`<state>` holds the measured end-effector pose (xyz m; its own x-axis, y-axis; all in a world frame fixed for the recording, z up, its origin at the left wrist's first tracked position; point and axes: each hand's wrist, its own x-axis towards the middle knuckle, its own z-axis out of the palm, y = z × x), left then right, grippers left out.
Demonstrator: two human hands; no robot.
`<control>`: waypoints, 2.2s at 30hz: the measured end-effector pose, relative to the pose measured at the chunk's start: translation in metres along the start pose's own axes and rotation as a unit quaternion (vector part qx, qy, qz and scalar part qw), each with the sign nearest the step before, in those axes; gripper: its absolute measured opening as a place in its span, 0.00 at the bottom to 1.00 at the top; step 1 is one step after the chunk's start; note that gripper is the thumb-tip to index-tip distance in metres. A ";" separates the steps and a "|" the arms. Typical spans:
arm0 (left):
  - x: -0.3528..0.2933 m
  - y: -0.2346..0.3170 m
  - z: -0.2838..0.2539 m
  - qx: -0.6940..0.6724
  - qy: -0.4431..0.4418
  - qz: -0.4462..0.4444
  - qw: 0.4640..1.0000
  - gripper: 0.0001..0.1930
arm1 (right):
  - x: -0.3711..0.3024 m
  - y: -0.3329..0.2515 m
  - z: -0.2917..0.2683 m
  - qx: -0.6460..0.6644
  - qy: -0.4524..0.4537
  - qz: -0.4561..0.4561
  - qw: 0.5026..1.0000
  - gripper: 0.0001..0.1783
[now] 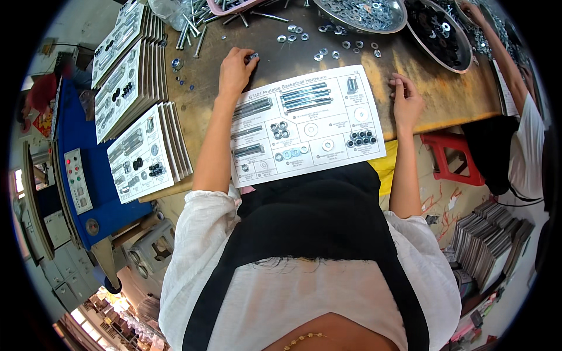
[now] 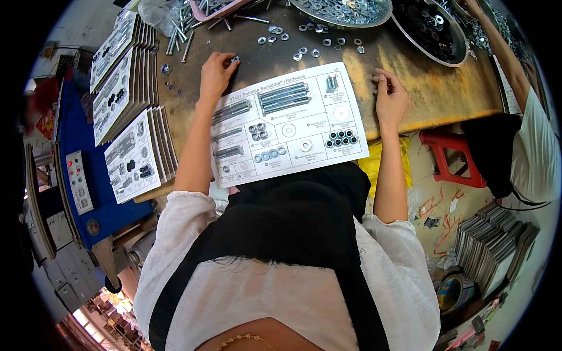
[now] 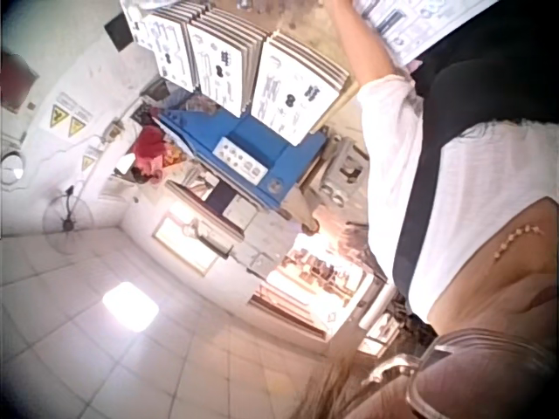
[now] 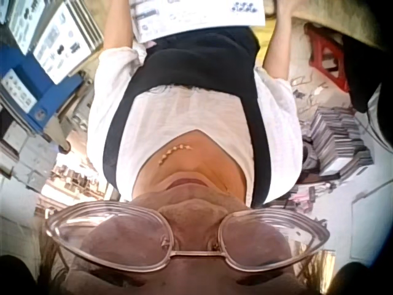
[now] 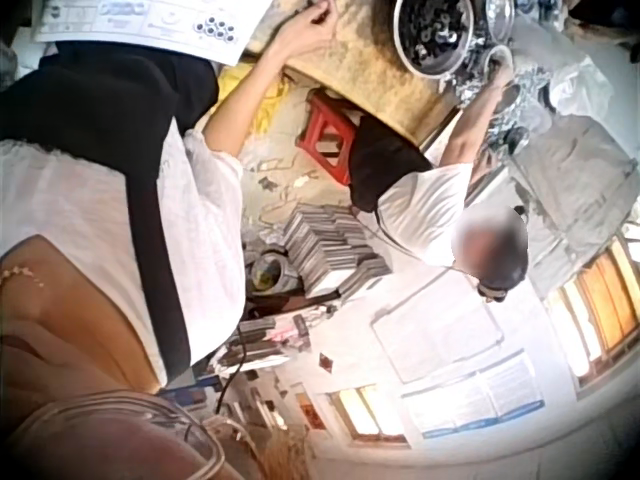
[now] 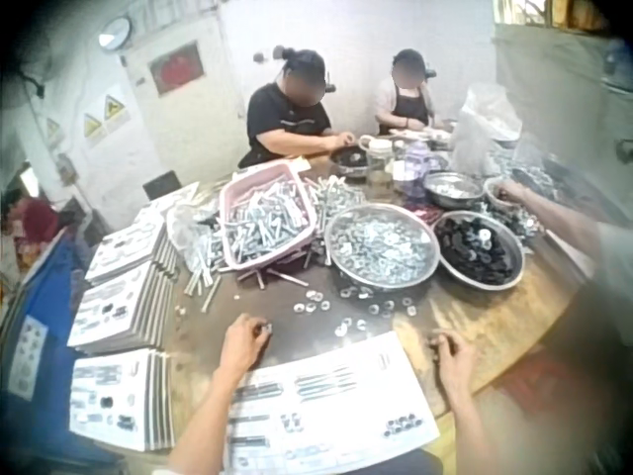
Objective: The person assembles fasteners by hand, picking up bolts, nuts, and washers from a table and screwing them together. The person places the assembled fasteners onto a printed instruction sheet and stacks completed sheets on the table.
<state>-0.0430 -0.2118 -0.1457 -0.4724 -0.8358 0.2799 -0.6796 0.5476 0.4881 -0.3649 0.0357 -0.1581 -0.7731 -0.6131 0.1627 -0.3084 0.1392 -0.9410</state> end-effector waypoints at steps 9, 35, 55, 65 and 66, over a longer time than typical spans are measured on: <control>-0.113 0.046 -0.074 -0.161 -0.010 -0.028 0.987 0.14 | 0.000 0.003 0.001 0.003 -0.014 -0.026 1.000 0.10; -0.229 0.060 -0.102 0.015 -0.043 0.053 0.998 0.12 | 0.097 -0.022 -0.034 -0.153 0.167 -0.289 0.930 0.13; -0.191 0.056 -0.110 0.077 -0.018 0.084 0.993 0.05 | 0.267 0.011 -0.014 -0.504 -0.066 -0.315 0.801 0.21; -0.168 0.070 -0.098 0.073 -0.036 0.116 0.990 0.05 | 0.253 -0.012 -0.025 -0.255 0.013 -0.212 0.943 0.23; -0.168 0.073 -0.100 0.068 -0.029 0.115 0.991 0.05 | 0.239 -0.019 -0.021 -0.129 0.025 -0.163 0.978 0.23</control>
<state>0.0430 -0.0357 -0.0746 -0.6527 -0.6862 0.3213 -0.6173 0.7274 0.2996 -0.5554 -0.0969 -0.0952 -0.6338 -0.6202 0.4621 -0.6683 0.1382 -0.7310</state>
